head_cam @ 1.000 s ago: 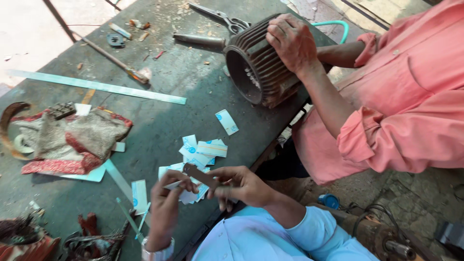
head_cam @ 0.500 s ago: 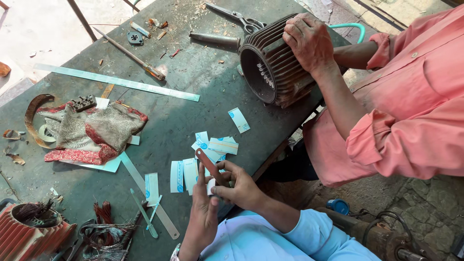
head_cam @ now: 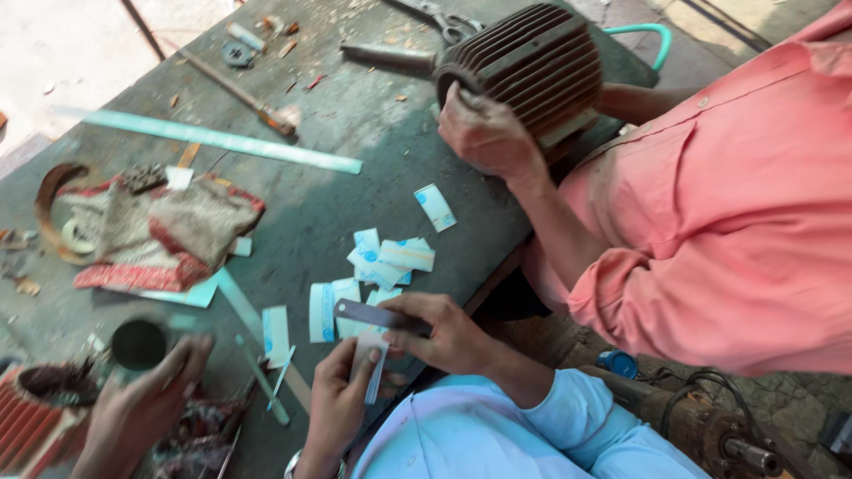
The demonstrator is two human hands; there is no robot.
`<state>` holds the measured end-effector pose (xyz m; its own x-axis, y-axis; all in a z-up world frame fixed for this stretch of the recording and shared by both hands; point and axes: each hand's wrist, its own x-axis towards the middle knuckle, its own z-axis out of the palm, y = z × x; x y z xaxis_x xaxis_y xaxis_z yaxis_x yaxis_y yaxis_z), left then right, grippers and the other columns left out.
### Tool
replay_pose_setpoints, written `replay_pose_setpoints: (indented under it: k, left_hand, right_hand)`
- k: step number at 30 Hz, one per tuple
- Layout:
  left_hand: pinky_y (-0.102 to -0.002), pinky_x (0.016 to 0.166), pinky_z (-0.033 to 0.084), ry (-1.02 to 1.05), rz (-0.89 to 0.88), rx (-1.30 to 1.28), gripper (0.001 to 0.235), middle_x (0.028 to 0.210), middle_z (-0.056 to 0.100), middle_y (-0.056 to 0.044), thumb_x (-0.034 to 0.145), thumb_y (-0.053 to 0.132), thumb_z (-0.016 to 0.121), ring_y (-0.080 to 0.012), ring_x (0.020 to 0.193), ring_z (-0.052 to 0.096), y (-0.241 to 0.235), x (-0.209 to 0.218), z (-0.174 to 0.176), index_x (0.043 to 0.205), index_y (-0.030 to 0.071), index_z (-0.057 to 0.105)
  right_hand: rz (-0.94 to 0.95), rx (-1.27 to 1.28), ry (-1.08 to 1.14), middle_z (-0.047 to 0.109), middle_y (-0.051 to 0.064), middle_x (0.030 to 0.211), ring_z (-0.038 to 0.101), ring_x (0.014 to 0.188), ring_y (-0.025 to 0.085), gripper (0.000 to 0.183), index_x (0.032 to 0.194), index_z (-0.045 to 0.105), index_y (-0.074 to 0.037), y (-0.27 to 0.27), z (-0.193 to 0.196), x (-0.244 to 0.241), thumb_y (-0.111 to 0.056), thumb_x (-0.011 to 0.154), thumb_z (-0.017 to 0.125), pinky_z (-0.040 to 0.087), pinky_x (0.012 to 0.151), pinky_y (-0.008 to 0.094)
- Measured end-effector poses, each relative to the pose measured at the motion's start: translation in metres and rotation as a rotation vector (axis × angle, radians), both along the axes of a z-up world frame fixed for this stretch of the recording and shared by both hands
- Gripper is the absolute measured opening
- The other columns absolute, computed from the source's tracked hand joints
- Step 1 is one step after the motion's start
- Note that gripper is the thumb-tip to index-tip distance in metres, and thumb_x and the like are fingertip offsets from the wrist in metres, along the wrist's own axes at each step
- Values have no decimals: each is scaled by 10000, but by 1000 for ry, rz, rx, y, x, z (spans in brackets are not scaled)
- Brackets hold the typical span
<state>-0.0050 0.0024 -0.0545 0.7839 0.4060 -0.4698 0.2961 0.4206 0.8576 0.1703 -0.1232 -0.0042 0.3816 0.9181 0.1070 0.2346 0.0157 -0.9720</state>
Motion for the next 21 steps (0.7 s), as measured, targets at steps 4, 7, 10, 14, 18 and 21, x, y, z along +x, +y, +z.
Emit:
replay_pose_setpoints:
  k: [4, 7, 10, 14, 18, 21]
  left_hand:
    - [-284, 644, 593, -155, 58, 122, 200, 837, 744, -82, 1002, 128, 576, -138, 718, 726, -2, -5, 3, 1157, 26, 650]
    - [-319, 805, 549, -317, 43, 594, 156, 1012, 684, -128, 1031, 72, 638, -181, 908, 646, -2, -16, 1, 1122, -45, 686]
    - [-301, 767, 589, -206, 106, 577, 173, 928, 777, -87, 921, 104, 753, -142, 849, 727, -3, -17, 3, 1028, -29, 731]
    - [-288, 846, 583, -290, 147, 312, 226, 1013, 774, -88, 954, 114, 724, -112, 937, 707, -2, -21, 17, 1126, -33, 724]
    - [-283, 808, 586, -296, 190, 201, 231, 1000, 780, -98, 997, 153, 703, -108, 911, 710, -8, -24, 19, 1129, -33, 736]
    - [-276, 801, 581, -299, 212, 206, 236, 995, 782, -105, 1007, 159, 712, -105, 905, 703, -8, -28, 16, 1128, -41, 735]
  right_hand:
    - [110, 73, -45, 659, 148, 1109, 673, 1041, 255, 326, 1327, 649, 23, 2, -2, -6, -73, 1019, 607, 542, 928, 365]
    - [75, 64, -173, 701, 113, 1079, 700, 969, 209, 285, 1237, 687, 18, 5, -8, -14, -68, 966, 665, 565, 856, 331]
    - [40, -118, 192, 713, 60, 927, 693, 769, 131, 225, 1114, 727, 11, 6, -11, -13, -79, 908, 747, 580, 687, 275]
    - [45, -97, 112, 694, 42, 850, 671, 702, 82, 174, 1047, 759, 7, 9, -3, -15, -72, 893, 769, 529, 615, 227]
    - [84, -56, 91, 683, 46, 850, 631, 714, 82, 156, 1048, 767, 12, 10, 2, -19, -61, 911, 753, 492, 630, 222]
    - [116, -43, 89, 685, 44, 861, 629, 726, 81, 153, 1054, 767, 9, 12, 3, -20, -54, 916, 745, 490, 642, 220]
